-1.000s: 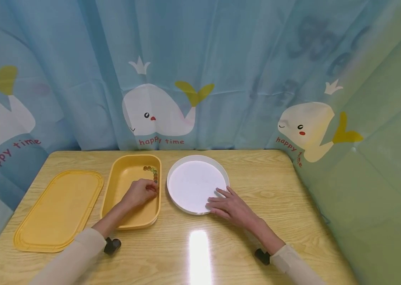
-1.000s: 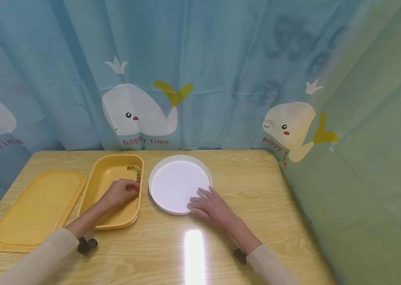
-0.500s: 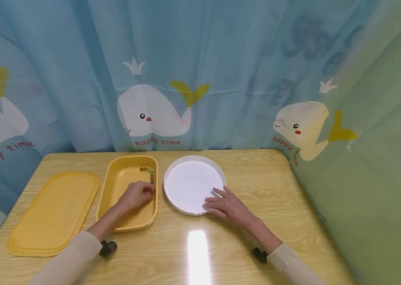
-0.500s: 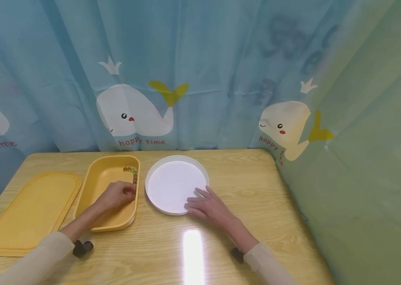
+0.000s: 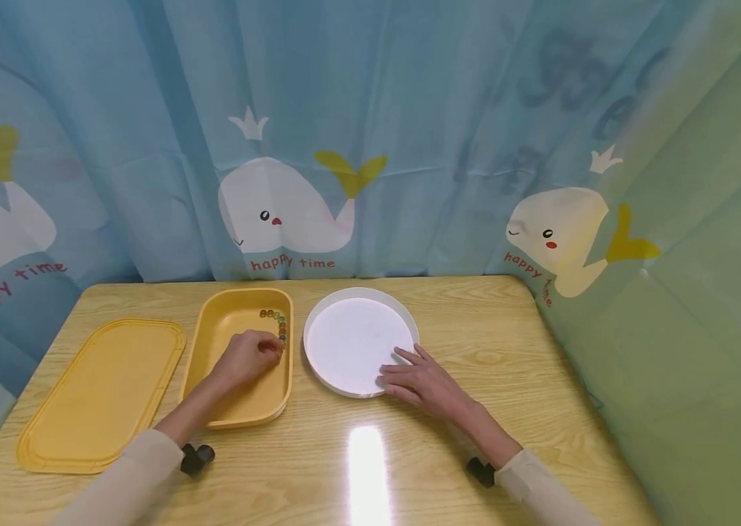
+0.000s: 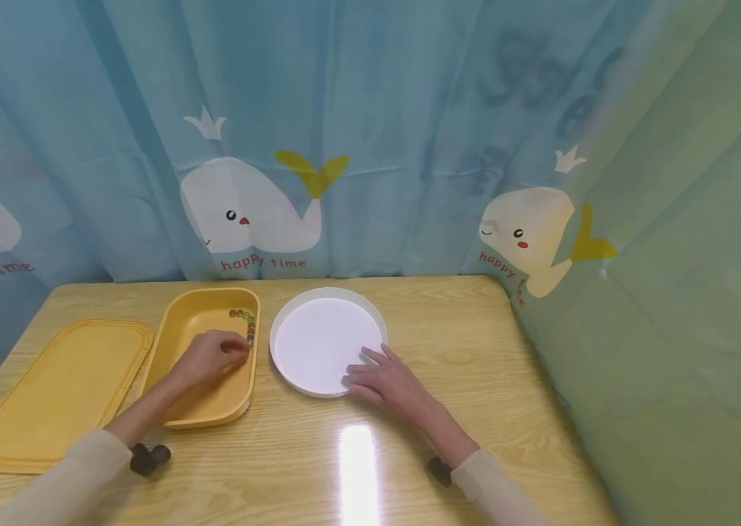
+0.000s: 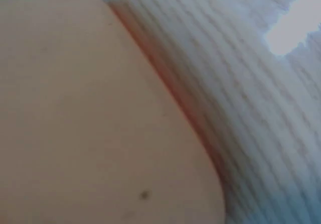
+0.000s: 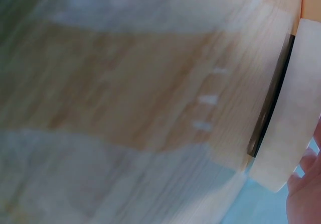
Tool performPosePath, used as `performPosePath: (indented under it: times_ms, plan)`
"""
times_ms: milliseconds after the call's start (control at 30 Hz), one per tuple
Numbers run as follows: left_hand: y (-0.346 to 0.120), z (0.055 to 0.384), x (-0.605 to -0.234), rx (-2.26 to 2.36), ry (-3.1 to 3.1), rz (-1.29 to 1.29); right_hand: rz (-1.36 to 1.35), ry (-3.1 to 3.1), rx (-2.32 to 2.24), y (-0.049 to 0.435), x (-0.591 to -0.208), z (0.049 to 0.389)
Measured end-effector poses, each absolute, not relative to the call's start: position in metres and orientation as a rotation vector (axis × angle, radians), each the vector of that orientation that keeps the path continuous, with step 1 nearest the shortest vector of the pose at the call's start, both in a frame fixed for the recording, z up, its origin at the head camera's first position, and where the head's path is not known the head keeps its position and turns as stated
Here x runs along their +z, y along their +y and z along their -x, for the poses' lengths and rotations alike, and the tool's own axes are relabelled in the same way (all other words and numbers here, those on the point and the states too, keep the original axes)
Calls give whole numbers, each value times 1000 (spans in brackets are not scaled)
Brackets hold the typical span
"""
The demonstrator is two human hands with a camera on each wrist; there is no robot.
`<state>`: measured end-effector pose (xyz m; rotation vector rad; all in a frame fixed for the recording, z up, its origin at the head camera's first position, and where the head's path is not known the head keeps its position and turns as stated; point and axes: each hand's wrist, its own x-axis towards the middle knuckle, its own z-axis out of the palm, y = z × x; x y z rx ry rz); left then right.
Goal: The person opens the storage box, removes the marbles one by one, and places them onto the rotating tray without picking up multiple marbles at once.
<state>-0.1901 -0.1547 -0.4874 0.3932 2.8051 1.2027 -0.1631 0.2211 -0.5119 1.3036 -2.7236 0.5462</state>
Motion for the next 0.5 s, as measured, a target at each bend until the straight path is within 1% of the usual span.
performPosePath:
  times_ms: [200,500]
  plan:
    - [-158,191,-475,1277,2870,-422,-1305,-2716,542,221,-511,163]
    - [-149,194,-456,1436,2891,-361,-1321,-2678,542,221,-513,163]
